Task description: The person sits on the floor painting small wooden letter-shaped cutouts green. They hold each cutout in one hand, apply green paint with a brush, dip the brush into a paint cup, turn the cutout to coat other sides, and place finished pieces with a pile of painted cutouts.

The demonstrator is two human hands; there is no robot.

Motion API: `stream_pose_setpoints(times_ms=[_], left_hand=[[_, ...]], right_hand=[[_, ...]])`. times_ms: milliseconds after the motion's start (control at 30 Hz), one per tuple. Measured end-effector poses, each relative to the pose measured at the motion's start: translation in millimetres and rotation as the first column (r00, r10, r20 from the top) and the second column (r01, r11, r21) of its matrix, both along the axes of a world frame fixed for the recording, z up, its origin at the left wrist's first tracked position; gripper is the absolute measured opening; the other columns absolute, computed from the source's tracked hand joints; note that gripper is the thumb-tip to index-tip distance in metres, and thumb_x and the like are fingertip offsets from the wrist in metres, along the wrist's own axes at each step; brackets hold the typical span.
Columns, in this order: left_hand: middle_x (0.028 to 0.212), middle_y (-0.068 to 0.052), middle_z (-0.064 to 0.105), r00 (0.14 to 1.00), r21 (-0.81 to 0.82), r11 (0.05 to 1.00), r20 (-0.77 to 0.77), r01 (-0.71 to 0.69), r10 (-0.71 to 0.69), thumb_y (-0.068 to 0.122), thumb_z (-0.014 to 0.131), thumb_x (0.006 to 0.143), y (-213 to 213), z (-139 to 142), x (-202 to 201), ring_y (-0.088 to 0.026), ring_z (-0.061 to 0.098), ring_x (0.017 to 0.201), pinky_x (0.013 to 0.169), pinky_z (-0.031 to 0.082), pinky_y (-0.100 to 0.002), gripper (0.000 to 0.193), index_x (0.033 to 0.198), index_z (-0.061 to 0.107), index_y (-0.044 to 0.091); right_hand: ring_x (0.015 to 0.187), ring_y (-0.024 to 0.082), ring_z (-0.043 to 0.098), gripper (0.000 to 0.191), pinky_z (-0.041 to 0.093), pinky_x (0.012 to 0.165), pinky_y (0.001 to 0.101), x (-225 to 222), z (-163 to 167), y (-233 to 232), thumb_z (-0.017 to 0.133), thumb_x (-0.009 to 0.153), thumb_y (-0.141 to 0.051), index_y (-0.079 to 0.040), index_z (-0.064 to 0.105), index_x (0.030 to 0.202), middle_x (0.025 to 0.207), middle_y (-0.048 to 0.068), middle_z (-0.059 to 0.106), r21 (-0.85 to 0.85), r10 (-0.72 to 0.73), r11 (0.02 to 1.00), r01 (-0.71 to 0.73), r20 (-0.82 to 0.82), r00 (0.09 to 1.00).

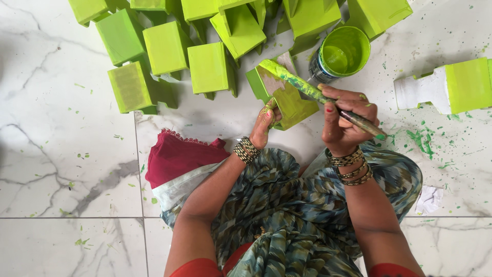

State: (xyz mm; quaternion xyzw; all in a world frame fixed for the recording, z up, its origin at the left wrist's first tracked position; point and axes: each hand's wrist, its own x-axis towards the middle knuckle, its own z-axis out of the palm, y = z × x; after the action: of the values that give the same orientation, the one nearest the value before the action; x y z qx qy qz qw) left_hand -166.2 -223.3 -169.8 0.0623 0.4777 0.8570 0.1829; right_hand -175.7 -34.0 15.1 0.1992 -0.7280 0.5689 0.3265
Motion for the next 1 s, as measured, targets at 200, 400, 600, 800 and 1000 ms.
stream_pose_setpoints(times_ms=[200,400,600,800,1000], left_hand=[[0.157,-0.016,0.043,1.0,0.012,1.0,-0.002,-0.019,0.019,0.062,0.048,0.102,0,-1,-2,-0.027,0.048,0.143,0.118,0.037,-0.04,0.092,0.163,0.023,-0.003],[0.151,-0.02,0.048,0.998,0.157,0.986,0.055,-0.053,0.045,0.059,0.049,0.106,7,1,1,-0.029,0.049,0.141,0.119,0.037,-0.04,0.09,0.164,0.023,-0.005],[0.149,-0.016,0.049,0.999,0.136,0.99,0.033,-0.045,0.041,0.06,0.049,0.105,9,0,0,-0.028,0.049,0.141,0.119,0.037,-0.041,0.09,0.161,0.025,-0.006],[0.141,-0.018,0.053,1.0,0.127,0.992,-0.009,-0.022,0.024,0.061,0.049,0.107,9,-8,-3,-0.028,0.049,0.144,0.121,0.037,-0.041,0.091,0.164,0.028,-0.006],[0.15,-0.021,0.051,0.999,0.143,0.989,0.016,-0.04,0.038,0.061,0.048,0.106,4,-6,-6,-0.029,0.052,0.136,0.118,0.039,-0.042,0.088,0.162,0.027,-0.004]], right_hand=[[0.095,0.027,0.077,0.022,0.061,0.078,0.0304,3,9,-1,0.07,0.104,-0.008,0.0,0.049,0.105,0.103,0.023,0.075,0.137,-0.031,0.99,0.025,0.041,0.999],[0.09,0.024,0.078,0.02,0.062,0.075,0.0287,9,19,15,0.067,0.105,-0.008,-0.001,0.049,0.101,0.094,0.02,0.075,0.153,0.002,0.988,-0.006,0.029,1.0],[0.087,0.021,0.073,0.025,0.061,0.078,0.0282,9,18,21,0.067,0.108,-0.009,0.0,0.044,0.107,0.099,0.025,0.072,-0.043,-0.043,0.998,0.043,-0.003,0.999],[0.09,0.027,0.076,0.022,0.062,0.08,0.0328,4,17,12,0.068,0.108,-0.009,0.0,0.047,0.109,0.103,0.027,0.073,0.077,-0.004,0.997,0.001,0.046,0.999],[0.083,0.028,0.077,0.02,0.062,0.075,0.0333,6,22,19,0.067,0.107,-0.008,-0.001,0.048,0.105,0.092,0.022,0.073,0.136,0.043,0.99,-0.049,0.049,0.998]])
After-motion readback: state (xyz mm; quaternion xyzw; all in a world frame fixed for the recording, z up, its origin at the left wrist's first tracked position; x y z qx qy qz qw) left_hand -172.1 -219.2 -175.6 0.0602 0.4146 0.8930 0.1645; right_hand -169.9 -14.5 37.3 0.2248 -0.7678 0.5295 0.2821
